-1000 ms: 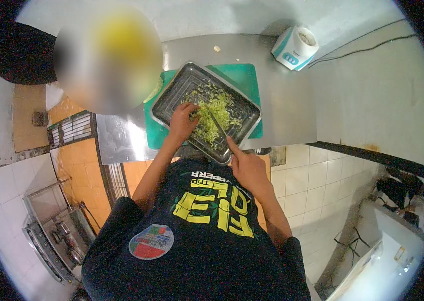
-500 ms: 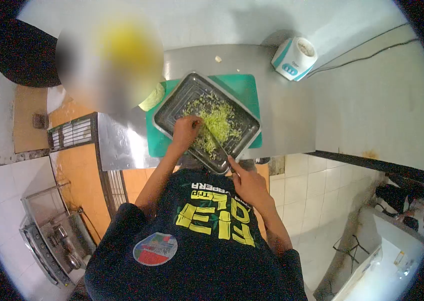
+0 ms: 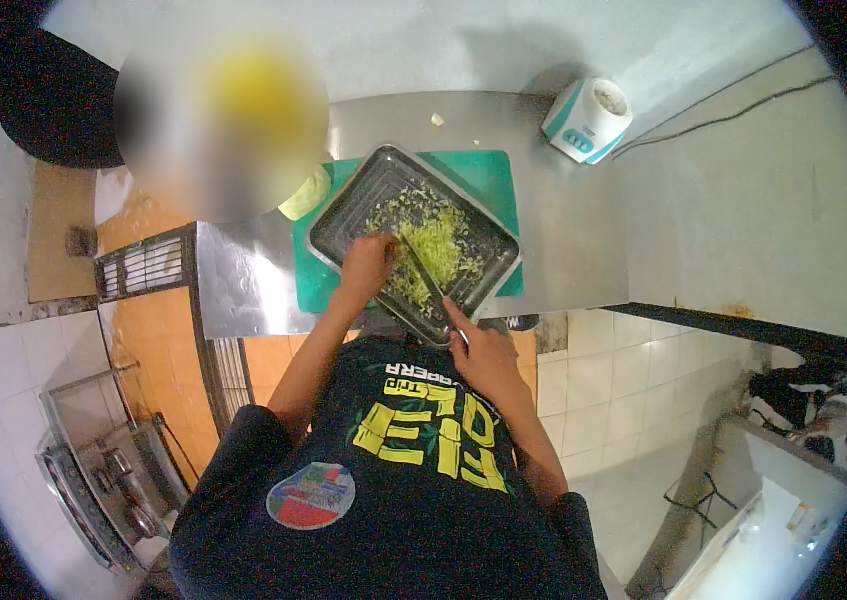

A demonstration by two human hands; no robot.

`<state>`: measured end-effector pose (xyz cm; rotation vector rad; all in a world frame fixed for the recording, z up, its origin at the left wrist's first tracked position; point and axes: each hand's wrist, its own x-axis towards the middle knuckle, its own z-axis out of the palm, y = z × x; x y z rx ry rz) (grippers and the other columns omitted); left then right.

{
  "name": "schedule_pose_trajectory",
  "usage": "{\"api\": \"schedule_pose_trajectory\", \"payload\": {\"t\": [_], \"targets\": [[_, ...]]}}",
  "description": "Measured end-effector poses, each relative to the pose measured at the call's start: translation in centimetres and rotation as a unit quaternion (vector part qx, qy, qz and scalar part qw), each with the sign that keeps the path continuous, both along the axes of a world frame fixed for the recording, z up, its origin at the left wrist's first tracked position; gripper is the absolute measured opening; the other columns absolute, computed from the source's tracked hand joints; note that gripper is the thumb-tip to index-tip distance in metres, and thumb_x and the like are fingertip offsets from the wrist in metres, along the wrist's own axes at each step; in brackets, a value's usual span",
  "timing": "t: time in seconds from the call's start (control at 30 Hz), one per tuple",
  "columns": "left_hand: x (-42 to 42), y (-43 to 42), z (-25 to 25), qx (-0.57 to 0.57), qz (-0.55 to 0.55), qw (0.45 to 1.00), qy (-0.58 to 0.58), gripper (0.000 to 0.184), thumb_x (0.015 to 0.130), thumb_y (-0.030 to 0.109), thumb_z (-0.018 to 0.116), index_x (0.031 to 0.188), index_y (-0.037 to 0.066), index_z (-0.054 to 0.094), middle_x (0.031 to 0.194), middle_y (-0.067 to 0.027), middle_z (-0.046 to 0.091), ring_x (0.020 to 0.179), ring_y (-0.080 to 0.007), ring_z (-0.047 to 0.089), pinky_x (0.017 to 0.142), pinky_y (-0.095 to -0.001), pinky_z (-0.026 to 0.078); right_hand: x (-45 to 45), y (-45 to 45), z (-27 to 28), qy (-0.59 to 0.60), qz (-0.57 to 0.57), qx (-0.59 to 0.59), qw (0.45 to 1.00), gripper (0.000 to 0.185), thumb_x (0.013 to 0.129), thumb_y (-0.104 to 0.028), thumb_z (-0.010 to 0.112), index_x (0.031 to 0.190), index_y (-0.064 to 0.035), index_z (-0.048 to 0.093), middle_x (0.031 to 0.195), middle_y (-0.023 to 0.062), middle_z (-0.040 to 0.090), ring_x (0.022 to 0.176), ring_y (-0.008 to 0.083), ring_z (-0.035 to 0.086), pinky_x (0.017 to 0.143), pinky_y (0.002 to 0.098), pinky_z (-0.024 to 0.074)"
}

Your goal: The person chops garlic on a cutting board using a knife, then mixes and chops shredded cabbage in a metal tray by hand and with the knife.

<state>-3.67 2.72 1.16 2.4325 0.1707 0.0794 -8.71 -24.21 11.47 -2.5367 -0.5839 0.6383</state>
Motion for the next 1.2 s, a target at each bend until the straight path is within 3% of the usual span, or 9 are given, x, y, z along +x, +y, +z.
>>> {"api": "schedule_pose_trajectory", "payload": {"t": [0.17, 0.4, 0.57, 0.77, 0.87, 0.97, 1.0, 1.1, 1.2], "targets": [[0.2, 0.4, 0.1, -0.002, -0.014, 1.0, -0.021, 0.009, 0.084, 0.006, 0.072, 0.092, 0.003, 0.076, 0.087, -0.019, 0.072, 0.083, -0.0396, 0.071, 0.075, -0.0501, 0.058, -1.1, 0.0, -1.0, -0.015, 0.031, -0.052, 0.998, 0.063, 0.103, -0.023, 0.054, 0.163, -0.0326, 0.036, 0.064, 0.0231, 0.064, 0.058, 0.0435, 0.066, 0.061, 0.0573, 0.0551], [0.4, 0.5, -0.4, -0.032, -0.005, 0.999, -0.037, 0.012, 0.082, 0.006, 0.074, 0.094, 0.004, 0.076, 0.089, -0.0177, 0.074, 0.084, -0.0382, 0.072, 0.077, -0.0478, 0.058, 0.4, -1.0, 3.4, 0.021, 0.074, -0.111, 0.991, 0.062, 0.102, -0.024, 0.055, 0.161, -0.0336, 0.039, 0.071, 0.0247, 0.067, 0.065, 0.044, 0.068, 0.063, 0.0571, 0.0554], [-0.7, 1.0, -0.2, -0.056, -0.013, 0.997, -0.054, 0.024, 0.082, 0.008, 0.076, 0.106, 0.007, 0.076, 0.104, -0.0194, 0.073, 0.095, -0.0387, 0.071, 0.082, -0.0481, 0.058, 0.8, -2.1, 5.2, 0.037, 0.032, -0.062, 0.997, 0.061, 0.102, -0.025, 0.056, 0.161, -0.0328, 0.039, 0.072, 0.0234, 0.067, 0.07, 0.0438, 0.068, 0.068, 0.056, 0.0549], [-1.7, -0.2, 4.3, 0.079, -0.017, 0.995, 0.056, 0.042, 0.08, 0.01, 0.079, 0.12, 0.012, 0.067, 0.118, -0.0163, 0.065, 0.109, -0.0395, 0.066, 0.089, -0.0498, 0.056, 0.6, -2.3, 4.5, 0.026, -0.027, -0.076, 0.996, 0.06, 0.102, -0.023, 0.057, 0.16, -0.0327, 0.041, 0.074, 0.0243, 0.066, 0.071, 0.0427, 0.067, 0.07, 0.0536, 0.0529], [-1.7, -0.4, 2.8, 0.072, -0.033, 0.996, 0.041, 0.044, 0.079, 0.009, 0.08, 0.12, 0.013, 0.065, 0.117, -0.0156, 0.063, 0.108, -0.0399, 0.065, 0.089, -0.0503, 0.056, 0.1, -2.6, 4.3, 0.037, -0.065, -0.078, 0.994, 0.059, 0.102, -0.022, 0.058, 0.159, -0.0324, 0.043, 0.078, 0.0246, 0.068, 0.073, 0.0428, 0.067, 0.072, 0.051, 0.0529], [-1.0, -0.1, 1.3, -0.041, -0.102, 0.994, 0.004, 0.04, 0.079, 0.006, 0.078, 0.117, 0.012, 0.067, 0.118, -0.016, 0.063, 0.105, -0.042, 0.065, 0.089, -0.0509, 0.055, -0.4, -3.1, 4.0, 0.046, -0.095, -0.071, 0.992, 0.059, 0.102, -0.022, 0.058, 0.159, -0.0322, 0.044, 0.085, 0.0246, 0.07, 0.075, 0.0439, 0.068, 0.073, 0.0503, 0.0533], [-0.8, 0.0, 1.2, -0.037, -0.08, 0.996, -0.028, 0.039, 0.079, 0.005, 0.078, 0.116, 0.011, 0.067, 0.118, -0.016, 0.063, 0.105, -0.0419, 0.065, 0.089, -0.0508, 0.055, -0.7, -3.3, 3.9, 0.048, -0.103, -0.07, 0.991, 0.059, 0.102, -0.022, 0.058, 0.159, -0.0323, 0.044, 0.087, 0.0247, 0.071, 0.075, 0.0442, 0.068, 0.073, 0.0502, 0.0534], [-0.3, 0.5, 1.3, 0.001, -0.018, 0.996, -0.087, 0.035, 0.08, 0.002, 0.076, 0.114, 0.008, 0.068, 0.118, -0.0164, 0.063, 0.106, -0.0406, 0.065, 0.09, -0.0504, 0.055, -1.6, -4.7, 1.7, -0.005, -0.095, -0.015, 0.995, 0.061, 0.103, -0.025, 0.056, 0.161, -0.0339, 0.039, 0.073, 0.024, 0.067, 0.068, 0.0447, 0.067, 0.066, 0.0562, 0.0534], [0.6, 1.7, 1.7, 0.081, 0.018, 0.994, -0.076, 0.035, 0.08, -0.001, 0.074, 0.114, 0.005, 0.07, 0.116, -0.0174, 0.065, 0.109, -0.0382, 0.065, 0.092, -0.0494, 0.054, -1.8, -4.2, 2.3, 0.039, -0.128, -0.031, 0.991, 0.059, 0.103, -0.022, 0.058, 0.159, -0.0334, 0.044, 0.092, 0.0266, 0.071, 0.077, 0.0436, 0.069, 0.074, 0.0508, 0.0529]]}}
